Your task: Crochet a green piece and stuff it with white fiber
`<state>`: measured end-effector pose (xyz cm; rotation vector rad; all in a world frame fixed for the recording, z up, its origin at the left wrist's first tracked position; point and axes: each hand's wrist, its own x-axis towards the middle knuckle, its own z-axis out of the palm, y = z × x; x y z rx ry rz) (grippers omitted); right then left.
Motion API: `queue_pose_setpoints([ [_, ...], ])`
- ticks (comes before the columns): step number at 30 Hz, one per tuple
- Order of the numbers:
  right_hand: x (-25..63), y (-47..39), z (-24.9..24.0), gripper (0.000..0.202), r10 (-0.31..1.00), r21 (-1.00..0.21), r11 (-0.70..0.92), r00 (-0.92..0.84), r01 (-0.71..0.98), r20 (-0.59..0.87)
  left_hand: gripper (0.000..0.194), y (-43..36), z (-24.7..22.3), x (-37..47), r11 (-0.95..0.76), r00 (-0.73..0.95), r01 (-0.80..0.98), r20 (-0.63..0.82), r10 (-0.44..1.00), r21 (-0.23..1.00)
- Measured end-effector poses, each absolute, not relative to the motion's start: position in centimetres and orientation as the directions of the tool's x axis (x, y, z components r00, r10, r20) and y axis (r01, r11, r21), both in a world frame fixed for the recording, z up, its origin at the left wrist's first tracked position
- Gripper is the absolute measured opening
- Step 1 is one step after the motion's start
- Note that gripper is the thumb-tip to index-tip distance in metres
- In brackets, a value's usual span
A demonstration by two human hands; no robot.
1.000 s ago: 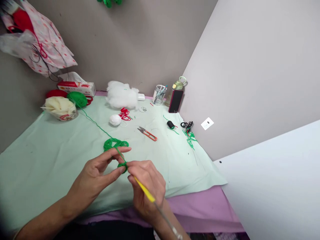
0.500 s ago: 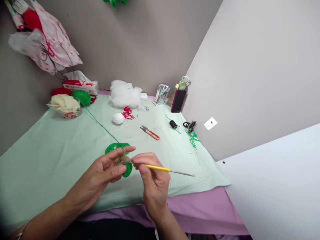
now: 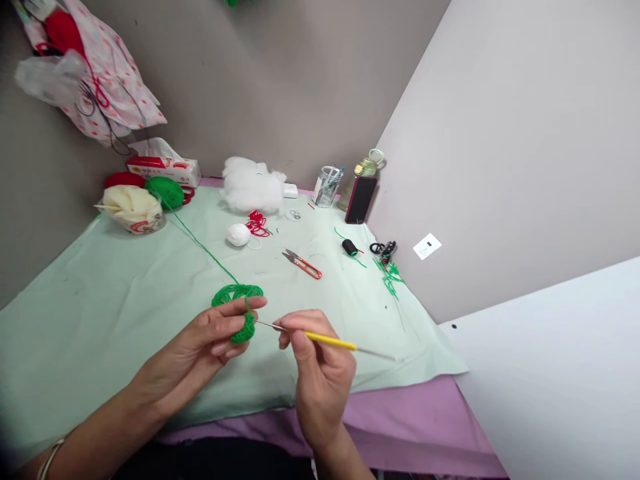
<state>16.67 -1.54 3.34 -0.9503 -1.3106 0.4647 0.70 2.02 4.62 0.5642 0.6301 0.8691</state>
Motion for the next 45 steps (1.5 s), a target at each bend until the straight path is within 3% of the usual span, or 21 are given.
queue_pose_setpoints([
  [2, 16.6, -1.4, 3.5, 0.020, 0.832, -0.858, 0.504, 0.209, 0.100, 0.514, 0.031, 1.9, 4.5, 0.7, 0.463, 0.474, -0.463, -0.230, 0.850, 0.756],
  [5, 16.7, -1.2, 3.1, 0.017, 0.880, -0.897, 0.438, 0.175, 0.058, 0.441, 0.035, 1.6, 4.3, 0.5, 0.370, 0.482, -0.367, -0.165, 0.860, 0.853],
  [11, 17.1, -0.6, 3.0, 0.020, 0.953, -0.911, 0.290, 0.170, -0.294, 0.249, 0.039, 1.6, 4.0, -0.4, 0.335, 0.554, -0.312, -0.116, 0.824, 0.889],
  [14, 17.1, -0.5, 3.4, 0.021, 0.968, -0.902, 0.248, 0.129, -0.353, 0.216, 0.041, 1.7, 4.1, -0.6, 0.333, 0.563, -0.286, -0.124, 0.817, 0.899],
  [18, 17.5, -0.6, 3.5, 0.022, 0.968, -0.917, 0.252, 0.093, -0.310, 0.234, 0.039, 1.7, 4.3, -0.7, 0.306, 0.552, -0.214, -0.143, 0.821, 0.928],
  [22, 17.9, -1.1, 3.2, 0.024, 0.965, -0.939, 0.261, 0.032, -0.224, 0.260, 0.020, 1.7, 4.3, -0.8, 0.236, 0.542, -0.157, -0.116, 0.832, 0.959],
  [27, 18.2, -1.8, 3.5, 0.023, 0.912, -0.911, 0.410, -0.009, 0.036, 0.410, 0.019, 1.8, 4.2, -0.8, 0.160, 0.518, -0.089, -0.091, 0.851, 0.983],
  [31, 18.2, -2.4, 4.3, 0.023, 0.844, -0.805, 0.533, -0.099, 0.259, 0.527, 0.002, 1.6, 4.3, -0.6, 0.038, 0.463, 0.025, -0.045, 0.885, 0.999],
  [33, 18.0, -2.6, 4.4, 0.023, 0.785, -0.699, 0.611, -0.170, 0.371, 0.596, 0.007, 1.5, 4.4, -0.4, -0.039, 0.417, 0.085, 0.001, 0.909, 0.996],
  [37, 17.1, -2.5, 3.9, 0.021, 0.577, -0.308, 0.725, -0.299, 0.616, 0.760, 0.003, 1.4, 4.4, 0.1, -0.108, 0.330, 0.142, 0.056, 0.942, 0.984],
  [40, 16.6, -2.2, 2.7, 0.020, 0.471, -0.106, 0.682, -0.324, 0.723, 0.820, 0.030, 1.2, 4.2, 0.4, -0.031, 0.285, 0.075, 0.008, 0.958, 0.997],
  [43, 16.5, -2.0, 1.3, 0.028, 0.457, -0.079, 0.633, -0.290, 0.770, 0.841, 0.048, 1.0, 3.9, 0.7, 0.159, 0.300, -0.124, -0.116, 0.947, 0.979],
  [45, 16.6, -2.0, 0.7, 0.035, 0.444, -0.084, 0.636, -0.274, 0.767, 0.853, 0.052, 1.0, 3.7, 0.7, 0.361, 0.390, -0.297, -0.233, 0.891, 0.884],
])
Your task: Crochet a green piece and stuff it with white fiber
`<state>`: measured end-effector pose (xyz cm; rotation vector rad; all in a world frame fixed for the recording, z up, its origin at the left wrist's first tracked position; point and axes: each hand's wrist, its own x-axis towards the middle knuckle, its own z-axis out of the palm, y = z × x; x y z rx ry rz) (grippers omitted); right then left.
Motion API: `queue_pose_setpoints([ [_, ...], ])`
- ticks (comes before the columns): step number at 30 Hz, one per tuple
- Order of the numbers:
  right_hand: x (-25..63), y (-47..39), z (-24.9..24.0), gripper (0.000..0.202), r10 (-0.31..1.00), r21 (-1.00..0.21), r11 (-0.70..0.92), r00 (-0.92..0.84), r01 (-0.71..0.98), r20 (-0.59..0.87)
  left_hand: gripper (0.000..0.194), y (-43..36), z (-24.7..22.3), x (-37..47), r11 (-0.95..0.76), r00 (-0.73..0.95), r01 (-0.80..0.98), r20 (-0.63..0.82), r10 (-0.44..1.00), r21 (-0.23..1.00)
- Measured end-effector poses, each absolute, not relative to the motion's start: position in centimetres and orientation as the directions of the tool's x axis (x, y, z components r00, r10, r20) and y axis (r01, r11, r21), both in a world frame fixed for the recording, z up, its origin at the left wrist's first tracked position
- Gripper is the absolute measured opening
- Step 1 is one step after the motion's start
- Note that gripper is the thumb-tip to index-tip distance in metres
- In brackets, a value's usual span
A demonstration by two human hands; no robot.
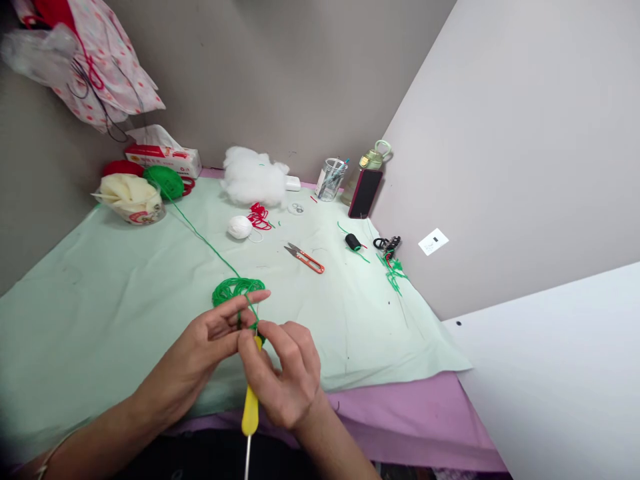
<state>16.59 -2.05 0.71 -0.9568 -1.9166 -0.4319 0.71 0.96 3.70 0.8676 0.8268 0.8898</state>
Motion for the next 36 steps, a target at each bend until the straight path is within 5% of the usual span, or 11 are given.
queue_pose_setpoints([
  [2, 16.6, -2.2, 0.5, 0.040, 0.460, -0.178, 0.668, -0.212, 0.723, 0.862, 0.054, 1.1, 3.6, 0.6, 0.535, 0.509, -0.393, -0.307, 0.804, 0.748],
  [4, 16.6, -2.3, 0.8, 0.036, 0.553, -0.410, 0.689, -0.069, 0.598, 0.830, 0.052, 1.4, 3.7, 0.3, 0.600, 0.567, -0.417, -0.320, 0.759, 0.683],
  [7, 16.7, -2.4, 1.8, 0.027, 0.752, -0.758, 0.581, 0.161, 0.295, 0.639, 0.042, 1.8, 3.8, -0.2, 0.530, 0.529, -0.414, -0.279, 0.802, 0.740],
  [10, 16.7, -2.3, 2.3, 0.022, 0.870, -0.894, 0.447, 0.241, -0.016, 0.431, 0.036, 1.9, 3.8, -0.3, 0.388, 0.490, -0.368, -0.178, 0.853, 0.845],
  [13, 16.6, -2.0, 2.0, 0.020, 0.924, -0.917, 0.360, 0.201, -0.173, 0.325, 0.040, 1.6, 3.5, 0.0, 0.314, 0.478, -0.310, -0.139, 0.868, 0.897],
  [20, 16.4, -1.3, 1.7, 0.019, 0.940, -0.928, 0.311, 0.213, -0.205, 0.267, 0.052, 1.6, 3.6, 0.5, 0.356, 0.499, -0.292, -0.175, 0.848, 0.888],
  [28, 17.3, -0.8, 2.7, 0.021, 0.964, -0.906, 0.254, 0.168, -0.340, 0.207, 0.043, 2.0, 3.6, -0.2, 0.463, 0.600, -0.380, -0.167, 0.782, 0.801],
  [36, 16.3, -1.7, 1.6, 0.018, 0.855, -0.877, 0.479, 0.208, 0.038, 0.475, 0.039, 1.2, 3.4, 0.4, 0.303, 0.507, -0.294, -0.121, 0.853, 0.907],
])
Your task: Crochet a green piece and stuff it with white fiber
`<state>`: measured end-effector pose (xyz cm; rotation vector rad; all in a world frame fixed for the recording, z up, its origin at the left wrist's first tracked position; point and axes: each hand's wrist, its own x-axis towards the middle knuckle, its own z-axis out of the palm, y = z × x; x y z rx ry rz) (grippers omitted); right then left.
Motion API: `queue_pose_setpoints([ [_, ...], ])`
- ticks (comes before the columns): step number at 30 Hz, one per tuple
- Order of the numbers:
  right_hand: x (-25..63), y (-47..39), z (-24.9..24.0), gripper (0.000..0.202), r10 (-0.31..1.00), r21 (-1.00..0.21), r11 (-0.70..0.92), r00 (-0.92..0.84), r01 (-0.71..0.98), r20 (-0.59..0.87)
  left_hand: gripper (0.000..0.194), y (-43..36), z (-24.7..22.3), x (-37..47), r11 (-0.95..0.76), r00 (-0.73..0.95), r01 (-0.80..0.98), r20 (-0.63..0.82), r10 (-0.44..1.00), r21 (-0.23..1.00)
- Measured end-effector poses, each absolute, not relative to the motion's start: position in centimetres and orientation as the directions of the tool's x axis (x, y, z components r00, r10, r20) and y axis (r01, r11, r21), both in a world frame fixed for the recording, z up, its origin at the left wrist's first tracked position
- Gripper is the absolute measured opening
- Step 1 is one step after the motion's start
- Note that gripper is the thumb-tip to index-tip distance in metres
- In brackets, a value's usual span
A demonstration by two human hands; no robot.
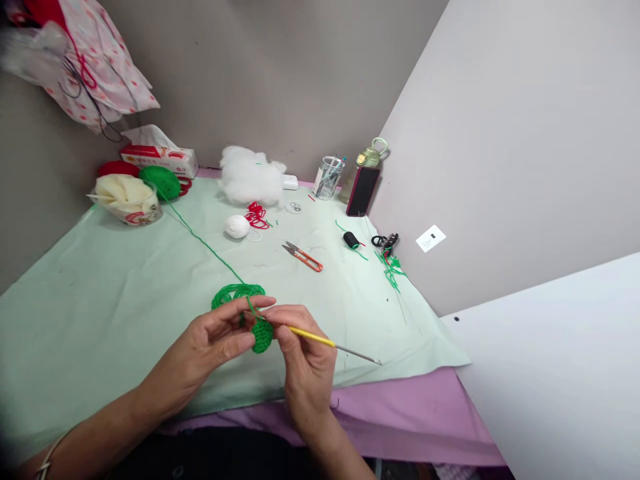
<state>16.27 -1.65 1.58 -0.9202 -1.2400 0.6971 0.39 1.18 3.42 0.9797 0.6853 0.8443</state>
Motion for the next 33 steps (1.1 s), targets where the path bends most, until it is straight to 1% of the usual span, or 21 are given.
queue_pose_setpoints([
  [2, 16.4, -1.7, 1.4, 0.019, 0.862, -0.884, 0.465, 0.201, 0.050, 0.465, 0.036, 1.2, 3.4, 0.4, 0.301, 0.495, -0.299, -0.123, 0.860, 0.906],
  [6, 16.5, -1.6, 1.6, 0.017, 0.882, -0.897, 0.440, 0.167, 0.049, 0.442, 0.038, 1.3, 3.3, 0.4, 0.304, 0.449, -0.304, -0.145, 0.881, 0.903],
  [9, 16.4, -1.4, 2.1, 0.011, 0.865, -0.874, 0.484, 0.136, 0.034, 0.484, 0.035, 1.1, 3.2, 0.5, 0.328, 0.432, -0.326, -0.169, 0.886, 0.887],
  [11, 16.3, -1.4, 2.2, 0.011, 0.843, -0.850, 0.518, 0.108, 0.097, 0.527, 0.038, 1.0, 3.1, 0.7, 0.316, 0.402, -0.318, -0.175, 0.899, 0.894],
  [13, 16.1, -1.6, 1.7, 0.018, 0.792, -0.773, 0.564, 0.074, 0.291, 0.606, 0.046, 0.8, 3.0, 1.0, 0.298, 0.359, -0.306, -0.180, 0.916, 0.904],
  [15, 16.1, -1.9, 1.0, 0.032, 0.682, -0.585, 0.615, 0.017, 0.529, 0.731, 0.053, 0.8, 2.9, 1.3, 0.319, 0.335, -0.338, -0.204, 0.920, 0.885],
  [16, 16.1, -2.0, 0.6, 0.038, 0.617, -0.484, 0.634, -0.018, 0.603, 0.787, 0.054, 0.9, 2.9, 1.4, 0.365, 0.351, -0.367, -0.236, 0.906, 0.856],
  [17, 16.2, -2.1, 0.4, 0.041, 0.568, -0.424, 0.647, -0.030, 0.634, 0.822, 0.054, 0.9, 3.0, 1.4, 0.430, 0.387, -0.395, -0.278, 0.879, 0.812],
  [18, 16.3, -2.1, 0.4, 0.041, 0.561, -0.432, 0.651, -0.012, 0.625, 0.828, 0.054, 1.1, 3.0, 1.5, 0.500, 0.430, -0.416, -0.320, 0.844, 0.759],
  [19, 16.4, -2.1, 0.5, 0.039, 0.586, -0.490, 0.648, 0.030, 0.583, 0.810, 0.052, 1.2, 3.1, 1.4, 0.559, 0.470, -0.430, -0.353, 0.809, 0.709],
  [20, 16.5, -2.0, 0.8, 0.035, 0.634, -0.582, 0.626, 0.096, 0.518, 0.767, 0.050, 1.3, 3.1, 1.4, 0.596, 0.499, -0.438, -0.369, 0.784, 0.673],
  [22, 16.6, -1.8, 1.4, 0.027, 0.732, -0.752, 0.562, 0.217, 0.345, 0.646, 0.045, 1.5, 3.3, 1.3, 0.574, 0.492, -0.457, -0.344, 0.800, 0.680],
  [23, 16.6, -1.7, 1.7, 0.025, 0.765, -0.802, 0.531, 0.251, 0.273, 0.593, 0.045, 1.5, 3.4, 1.3, 0.524, 0.457, -0.467, -0.313, 0.833, 0.712],
  [24, 16.5, -1.6, 1.8, 0.024, 0.785, -0.824, 0.513, 0.258, 0.240, 0.564, 0.047, 1.5, 3.5, 1.4, 0.471, 0.417, -0.473, -0.282, 0.864, 0.745],
  [25, 16.3, -1.6, 1.9, 0.023, 0.787, -0.822, 0.510, 0.247, 0.253, 0.565, 0.050, 1.4, 3.6, 1.5, 0.430, 0.385, -0.475, -0.258, 0.886, 0.768],
  [26, 16.1, -1.6, 1.8, 0.023, 0.767, -0.791, 0.530, 0.225, 0.304, 0.600, 0.053, 1.3, 3.6, 1.7, 0.412, 0.366, -0.480, -0.250, 0.896, 0.774],
  [28, 16.0, -1.6, 1.6, 0.026, 0.700, -0.690, 0.581, 0.169, 0.432, 0.694, 0.055, 1.3, 3.5, 1.9, 0.467, 0.405, -0.495, -0.281, 0.870, 0.733],
  [29, 16.0, -1.6, 1.5, 0.026, 0.677, -0.663, 0.589, 0.167, 0.462, 0.717, 0.053, 1.4, 3.4, 1.8, 0.518, 0.446, -0.498, -0.307, 0.841, 0.696],
  [30, 16.2, -1.5, 1.5, 0.024, 0.675, -0.679, 0.579, 0.201, 0.452, 0.710, 0.049, 1.5, 3.2, 1.7, 0.564, 0.482, -0.496, -0.331, 0.811, 0.660],
  [31, 16.4, -1.4, 1.6, 0.022, 0.690, -0.727, 0.557, 0.264, 0.400, 0.674, 0.046, 1.7, 3.1, 1.5, 0.594, 0.503, -0.493, -0.349, 0.791, 0.636],
  [33, 17.0, -1.2, 1.9, 0.018, 0.738, -0.835, 0.503, 0.392, 0.222, 0.549, 0.043, 2.1, 2.8, 1.0, 0.590, 0.486, -0.498, -0.359, 0.797, 0.636],
])
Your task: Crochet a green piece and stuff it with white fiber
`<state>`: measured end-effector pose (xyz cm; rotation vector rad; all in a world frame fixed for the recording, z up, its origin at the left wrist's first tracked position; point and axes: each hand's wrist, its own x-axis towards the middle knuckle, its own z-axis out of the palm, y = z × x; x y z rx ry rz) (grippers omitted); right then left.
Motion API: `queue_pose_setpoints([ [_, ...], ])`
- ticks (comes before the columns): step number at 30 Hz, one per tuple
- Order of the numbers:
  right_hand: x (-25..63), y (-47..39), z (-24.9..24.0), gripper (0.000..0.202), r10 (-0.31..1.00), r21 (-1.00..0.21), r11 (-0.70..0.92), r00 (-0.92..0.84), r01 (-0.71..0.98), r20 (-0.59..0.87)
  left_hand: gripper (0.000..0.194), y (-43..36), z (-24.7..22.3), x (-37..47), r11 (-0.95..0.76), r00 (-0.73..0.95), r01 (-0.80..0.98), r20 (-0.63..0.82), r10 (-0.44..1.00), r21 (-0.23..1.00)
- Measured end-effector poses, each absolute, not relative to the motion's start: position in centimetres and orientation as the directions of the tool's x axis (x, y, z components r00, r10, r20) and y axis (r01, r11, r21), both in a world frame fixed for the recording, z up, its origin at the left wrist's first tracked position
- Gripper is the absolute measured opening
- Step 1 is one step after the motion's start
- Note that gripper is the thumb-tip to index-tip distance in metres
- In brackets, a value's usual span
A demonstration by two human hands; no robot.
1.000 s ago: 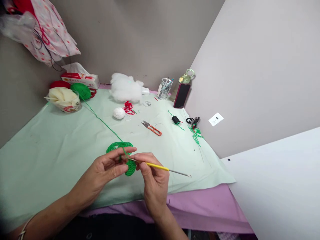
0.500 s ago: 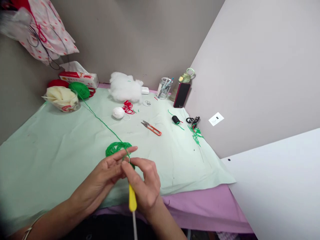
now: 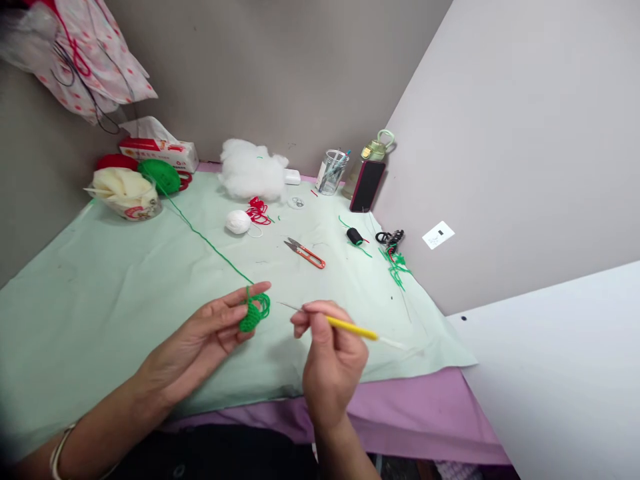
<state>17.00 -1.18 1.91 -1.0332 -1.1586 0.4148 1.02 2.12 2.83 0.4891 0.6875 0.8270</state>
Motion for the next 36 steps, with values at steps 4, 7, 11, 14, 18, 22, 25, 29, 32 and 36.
queue_pose_setpoints([
  [4, 17.5, -0.9, 2.3, 0.017, 0.820, -0.882, 0.470, 0.365, 0.009, 0.441, 0.039, 2.3, 2.8, 0.6, 0.512, 0.434, -0.451, -0.321, 0.842, 0.732],
  [7, 17.2, -1.0, 2.0, 0.017, 0.852, -0.891, 0.453, 0.288, 0.013, 0.437, 0.023, 1.9, 3.0, 0.8, 0.464, 0.428, -0.403, -0.286, 0.857, 0.788],
  [11, 16.9, -1.4, 1.7, 0.018, 0.857, -0.890, 0.456, 0.260, 0.018, 0.444, 0.013, 1.6, 3.0, 1.0, 0.425, 0.416, -0.387, -0.257, 0.872, 0.818],
  [14, 16.8, -1.4, 1.8, 0.019, 0.855, -0.890, 0.451, 0.255, 0.062, 0.451, 0.012, 1.6, 3.0, 1.0, 0.417, 0.411, -0.378, -0.254, 0.876, 0.827],
  [18, 16.7, -1.4, 2.0, 0.019, 0.841, -0.880, 0.458, 0.260, 0.124, 0.474, 0.012, 1.5, 3.0, 1.0, 0.418, 0.414, -0.382, -0.252, 0.875, 0.824],
  [22, 16.7, -1.4, 2.1, 0.021, 0.827, -0.864, 0.476, 0.250, 0.163, 0.503, 0.012, 1.5, 3.0, 1.0, 0.418, 0.411, -0.385, -0.253, 0.876, 0.823],
  [25, 16.8, -1.7, 2.1, 0.021, 0.817, -0.845, 0.486, 0.226, 0.225, 0.530, 0.011, 1.6, 2.9, 1.0, 0.408, 0.400, -0.376, -0.251, 0.881, 0.832],
  [29, 16.7, -2.0, 1.9, 0.025, 0.763, -0.765, 0.549, 0.171, 0.335, 0.623, 0.011, 1.6, 2.9, 1.2, 0.372, 0.401, -0.377, -0.212, 0.891, 0.848],
  [32, 16.5, -2.0, 1.5, 0.031, 0.736, -0.721, 0.585, 0.130, 0.371, 0.664, 0.014, 1.5, 2.9, 1.4, 0.356, 0.399, -0.370, -0.199, 0.895, 0.858],
  [36, 16.0, -1.6, 0.9, 0.030, 0.768, -0.776, 0.571, 0.159, 0.268, 0.620, 0.035, 1.6, 2.8, 1.5, 0.389, 0.445, -0.364, -0.209, 0.871, 0.846],
])
